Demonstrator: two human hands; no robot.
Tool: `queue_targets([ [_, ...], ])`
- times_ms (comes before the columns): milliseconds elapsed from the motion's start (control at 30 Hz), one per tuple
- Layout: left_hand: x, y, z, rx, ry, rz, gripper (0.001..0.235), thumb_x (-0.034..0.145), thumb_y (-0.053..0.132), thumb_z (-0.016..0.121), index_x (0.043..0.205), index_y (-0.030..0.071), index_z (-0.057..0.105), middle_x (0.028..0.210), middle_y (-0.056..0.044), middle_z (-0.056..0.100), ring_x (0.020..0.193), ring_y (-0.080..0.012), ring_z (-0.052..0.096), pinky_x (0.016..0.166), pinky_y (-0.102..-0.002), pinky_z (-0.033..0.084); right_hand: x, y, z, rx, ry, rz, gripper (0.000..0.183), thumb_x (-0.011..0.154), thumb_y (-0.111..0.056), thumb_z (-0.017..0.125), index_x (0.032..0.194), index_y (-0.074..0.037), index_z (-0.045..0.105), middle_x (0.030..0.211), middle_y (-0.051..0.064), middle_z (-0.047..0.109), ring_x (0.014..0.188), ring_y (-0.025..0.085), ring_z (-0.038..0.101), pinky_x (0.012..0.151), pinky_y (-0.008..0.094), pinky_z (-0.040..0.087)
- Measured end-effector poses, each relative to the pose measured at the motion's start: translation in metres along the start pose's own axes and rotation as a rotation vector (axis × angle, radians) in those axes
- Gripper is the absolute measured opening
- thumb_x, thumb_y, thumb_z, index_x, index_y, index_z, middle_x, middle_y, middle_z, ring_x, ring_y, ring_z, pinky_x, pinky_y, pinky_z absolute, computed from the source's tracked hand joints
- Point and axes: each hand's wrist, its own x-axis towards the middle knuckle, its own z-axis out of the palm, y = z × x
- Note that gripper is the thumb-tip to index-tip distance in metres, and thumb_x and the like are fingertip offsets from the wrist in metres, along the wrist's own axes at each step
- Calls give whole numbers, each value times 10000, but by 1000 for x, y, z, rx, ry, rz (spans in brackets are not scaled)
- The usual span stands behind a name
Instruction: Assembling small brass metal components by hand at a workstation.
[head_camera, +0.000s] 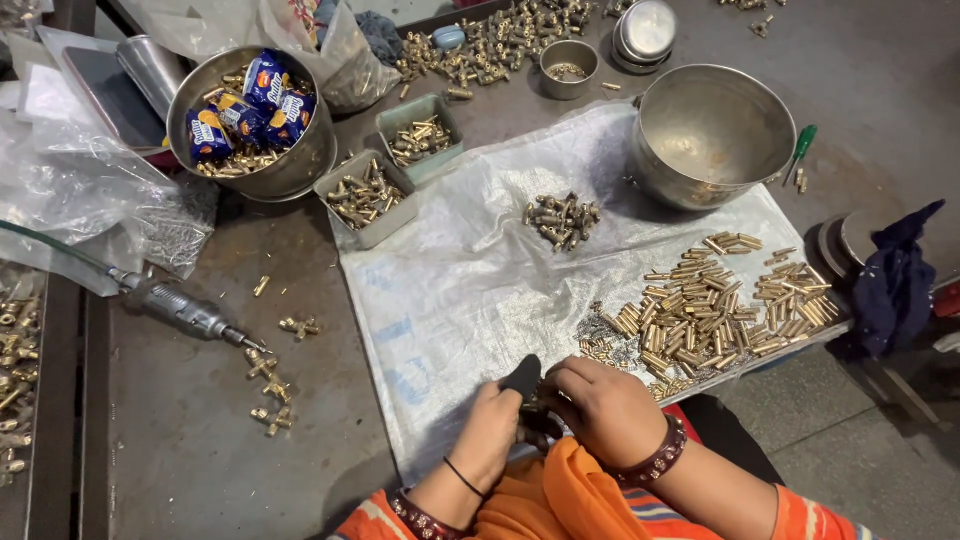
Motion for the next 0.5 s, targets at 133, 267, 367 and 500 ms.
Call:
queue_targets([
  [133,14,-18,-18,113,-16,-23,264,968,114,489,1057,-62,666,770,-111,692,541,-204,638,460,-327,505,-2,-2,0,-6,-88,90,204,756,-177,776,922,-91,692,891,58,689,791,314,695,646,414,556],
  [267,9,-17,-17,162,-15,-5,281,950,121,497,1030,-71,685,756,-113,698,523,-204,629,449,-324,498,-3,-5,3,-13,-103,121,200,749,-167,769,917,-94,689,889,56,689,795,319,695,647,420,556],
  [367,-5,-1,-5,126,12,-84,278,884,103,459,1015,-10,676,746,-124,710,523,-225,651,445,-355,515,-3,-5,7,-31,-129,148,198,747,-167,764,912,-94,680,885,60,684,794,326,690,648,427,553],
  [500,-15,8,-1,133,14,-101,416,1000,342,568,981,-59,679,716,-112,675,489,-197,608,408,-326,471,-1,3,8,72,-182,176,201,771,-175,800,901,-77,681,879,67,701,818,278,720,690,387,573],
])
